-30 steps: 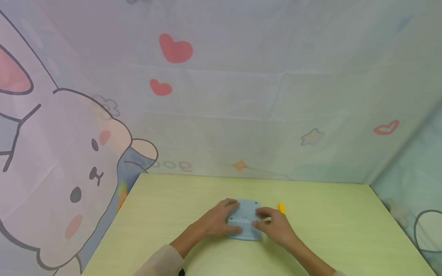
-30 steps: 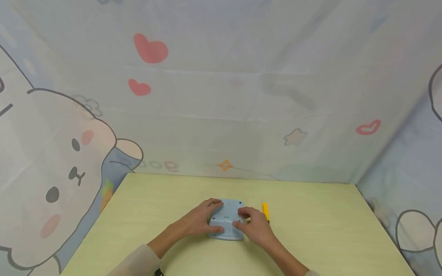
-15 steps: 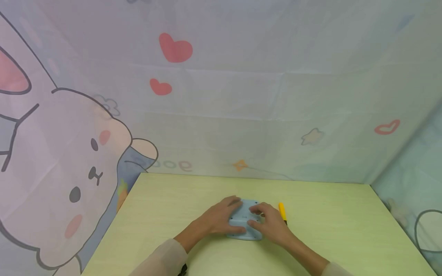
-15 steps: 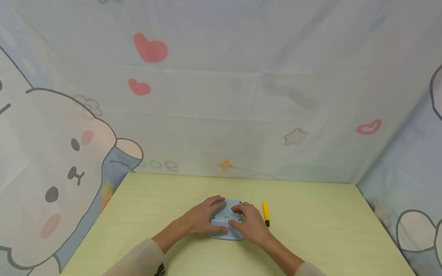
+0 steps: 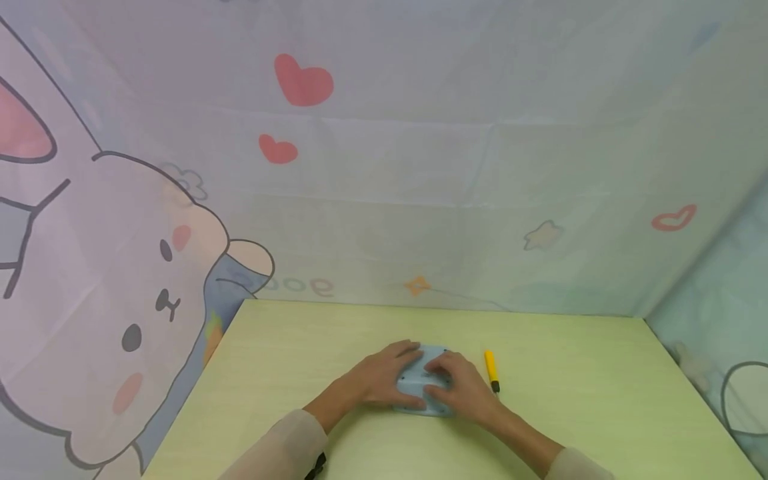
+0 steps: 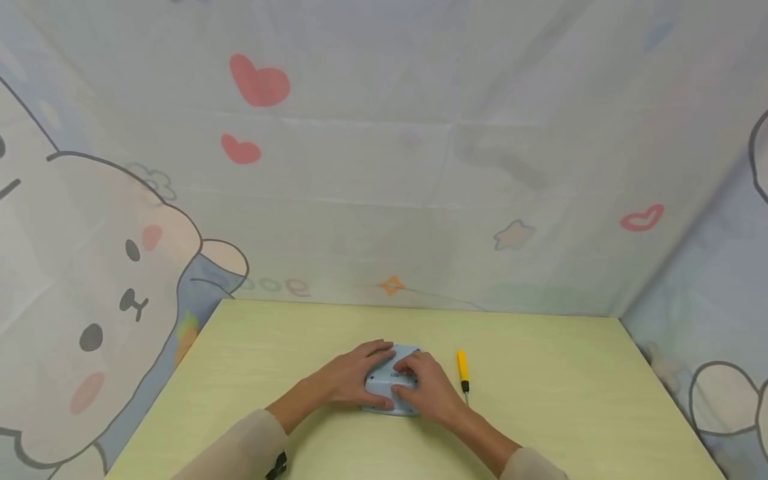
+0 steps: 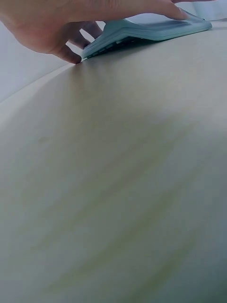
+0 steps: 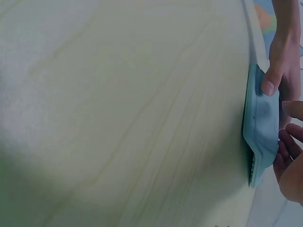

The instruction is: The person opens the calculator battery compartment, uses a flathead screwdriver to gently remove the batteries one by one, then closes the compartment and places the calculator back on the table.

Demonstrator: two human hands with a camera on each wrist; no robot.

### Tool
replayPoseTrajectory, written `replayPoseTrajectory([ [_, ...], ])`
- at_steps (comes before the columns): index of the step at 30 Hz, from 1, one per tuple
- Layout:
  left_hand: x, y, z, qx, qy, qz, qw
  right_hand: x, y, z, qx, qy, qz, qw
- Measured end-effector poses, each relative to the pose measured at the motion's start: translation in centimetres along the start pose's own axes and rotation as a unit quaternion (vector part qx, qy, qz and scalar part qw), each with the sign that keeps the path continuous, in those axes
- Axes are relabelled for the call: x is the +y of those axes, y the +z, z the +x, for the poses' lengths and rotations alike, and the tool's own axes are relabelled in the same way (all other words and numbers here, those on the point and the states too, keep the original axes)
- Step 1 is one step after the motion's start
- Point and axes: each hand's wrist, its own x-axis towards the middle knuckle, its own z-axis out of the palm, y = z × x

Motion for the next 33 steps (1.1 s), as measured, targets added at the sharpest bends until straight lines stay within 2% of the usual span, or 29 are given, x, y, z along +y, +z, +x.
replayPoseTrajectory([
  [6, 0.1, 0.0, -0.1, 0.01, 0.019, 0.025, 0.9995, 0.0, 0.4, 0.0, 0.0, -0.006, -0.027, 1.0],
  [13, 0.2, -0.1, -0.2, -0.002, 0.02, 0.039, 0.999, 0.2, 1.2, -0.2, 0.018, -0.027, -0.048, 0.998],
  [19, 0.4, 0.0, 0.0, 0.001, 0.018, 0.045, 0.9988, 0.6, 1.5, 0.0, 0.039, -0.048, -0.078, 0.995],
  [33, 0.4, -0.1, 0.1, -0.016, 0.014, 0.021, 0.9996, 1.1, 1.8, 0.2, 0.029, -0.045, -0.06, 0.997],
])
